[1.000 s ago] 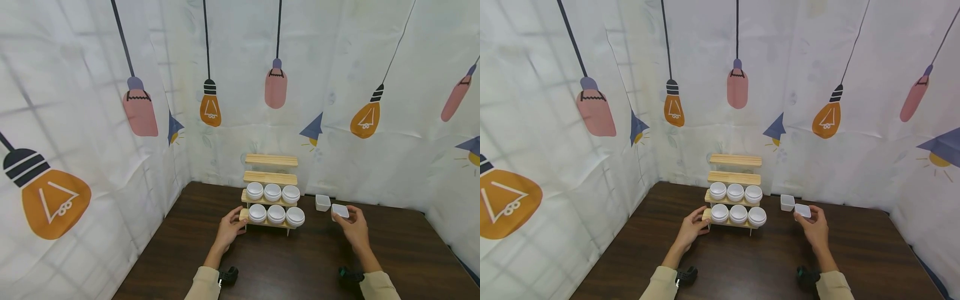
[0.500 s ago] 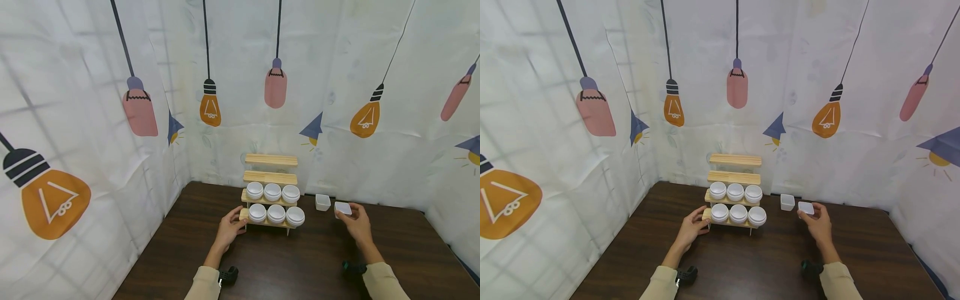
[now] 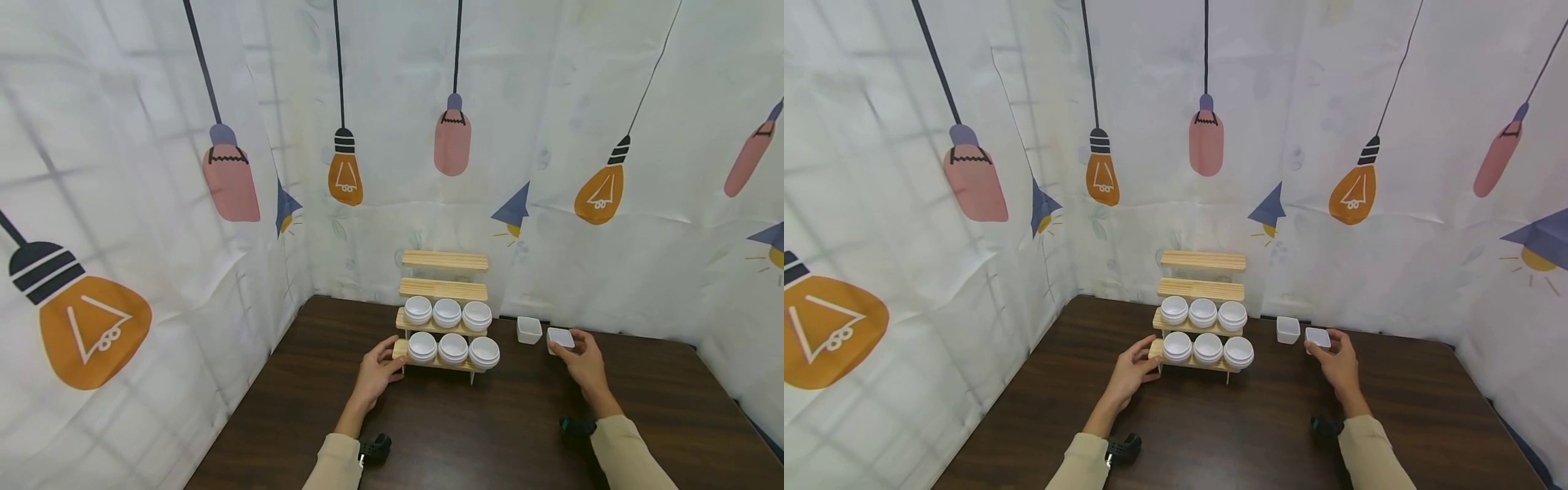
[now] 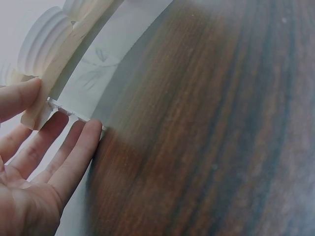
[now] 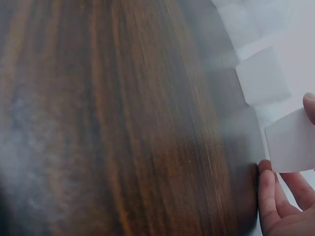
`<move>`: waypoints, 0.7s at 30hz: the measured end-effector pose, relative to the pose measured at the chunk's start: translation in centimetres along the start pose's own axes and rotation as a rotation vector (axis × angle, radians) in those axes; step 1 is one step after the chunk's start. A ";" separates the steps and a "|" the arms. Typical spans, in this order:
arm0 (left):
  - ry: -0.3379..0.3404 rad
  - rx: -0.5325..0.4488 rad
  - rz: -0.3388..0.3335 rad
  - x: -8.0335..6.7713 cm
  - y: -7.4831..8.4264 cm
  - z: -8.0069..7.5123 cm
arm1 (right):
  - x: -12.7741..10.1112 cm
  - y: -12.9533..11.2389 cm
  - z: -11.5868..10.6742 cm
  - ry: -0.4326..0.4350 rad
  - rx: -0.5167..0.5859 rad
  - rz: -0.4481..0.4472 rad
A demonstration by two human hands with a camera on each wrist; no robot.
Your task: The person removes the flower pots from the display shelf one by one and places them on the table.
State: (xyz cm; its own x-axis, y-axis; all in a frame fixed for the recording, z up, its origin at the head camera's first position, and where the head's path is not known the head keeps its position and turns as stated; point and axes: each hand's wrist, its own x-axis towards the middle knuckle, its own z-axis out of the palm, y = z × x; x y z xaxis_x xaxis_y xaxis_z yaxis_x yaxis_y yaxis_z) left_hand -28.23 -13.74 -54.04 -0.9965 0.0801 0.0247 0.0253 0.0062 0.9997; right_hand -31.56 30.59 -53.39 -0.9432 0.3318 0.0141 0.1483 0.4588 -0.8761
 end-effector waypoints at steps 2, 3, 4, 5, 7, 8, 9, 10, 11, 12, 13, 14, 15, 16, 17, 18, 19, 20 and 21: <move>-0.001 0.000 0.002 0.0 0.0 0.0 | 0.1 0.0 0.1 0.000 0.000 0.002; 0.001 -0.004 -0.002 0.0 0.0 0.0 | 0.2 0.0 0.1 0.001 0.000 0.001; 0.000 -0.004 -0.002 0.0 0.0 0.0 | 0.3 0.0 0.1 0.000 0.001 0.003; -0.002 -0.005 -0.001 0.0 0.0 0.0 | 0.3 0.0 0.2 0.001 0.002 0.003; 0.000 -0.008 -0.006 0.0 0.0 0.0 | 0.5 0.0 0.2 0.001 0.006 -0.004; 0.002 -0.010 -0.010 0.0 0.0 0.1 | 0.6 0.1 0.2 0.004 0.010 -0.010; 0.003 -0.012 -0.014 0.0 0.0 0.1 | 0.6 0.2 0.3 0.006 0.016 -0.015; 0.004 -0.011 -0.015 0.0 0.0 0.1 | 0.7 0.2 0.3 0.009 0.021 -0.019; 0.004 -0.013 -0.016 0.0 0.1 0.1 | 0.8 0.3 0.3 0.013 0.026 -0.026; 0.004 -0.010 -0.013 0.0 0.1 0.1 | 0.8 0.3 0.3 0.018 0.030 -0.032; 0.005 -0.013 -0.015 0.0 0.1 0.1 | 0.9 0.4 0.3 0.023 0.034 -0.036; 0.005 -0.012 -0.015 0.0 0.1 0.2 | 1.0 0.5 0.3 0.027 0.035 -0.038; 0.004 -0.014 -0.013 0.0 0.0 0.1 | 1.0 0.5 0.4 0.031 0.036 -0.042; 0.004 -0.014 -0.011 0.0 0.1 0.1 | 1.1 0.6 0.4 0.031 0.034 -0.045; 0.003 -0.014 -0.009 0.0 0.0 0.1 | 1.2 0.6 0.4 0.031 0.029 -0.050; 0.003 -0.012 -0.006 0.0 0.0 0.1 | 1.3 0.6 0.4 0.030 0.028 -0.054; 0.003 -0.014 -0.006 0.0 0.0 0.1 | 1.4 0.6 0.4 0.025 0.025 -0.056; 0.002 -0.013 -0.004 0.0 0.0 0.1 | 1.5 0.6 0.5 0.020 0.022 -0.057; 0.001 -0.015 -0.003 0.0 0.1 0.1 | 1.6 0.6 0.5 0.014 0.019 -0.058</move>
State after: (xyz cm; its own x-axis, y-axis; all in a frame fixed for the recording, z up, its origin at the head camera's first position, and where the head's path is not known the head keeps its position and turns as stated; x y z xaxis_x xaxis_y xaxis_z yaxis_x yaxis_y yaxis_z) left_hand -28.19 -13.65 -53.98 -0.9966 0.0788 0.0219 0.0213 -0.0082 0.9997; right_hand -33.09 30.96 -54.09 -0.9458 0.3167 0.0721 0.0874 0.4618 -0.8827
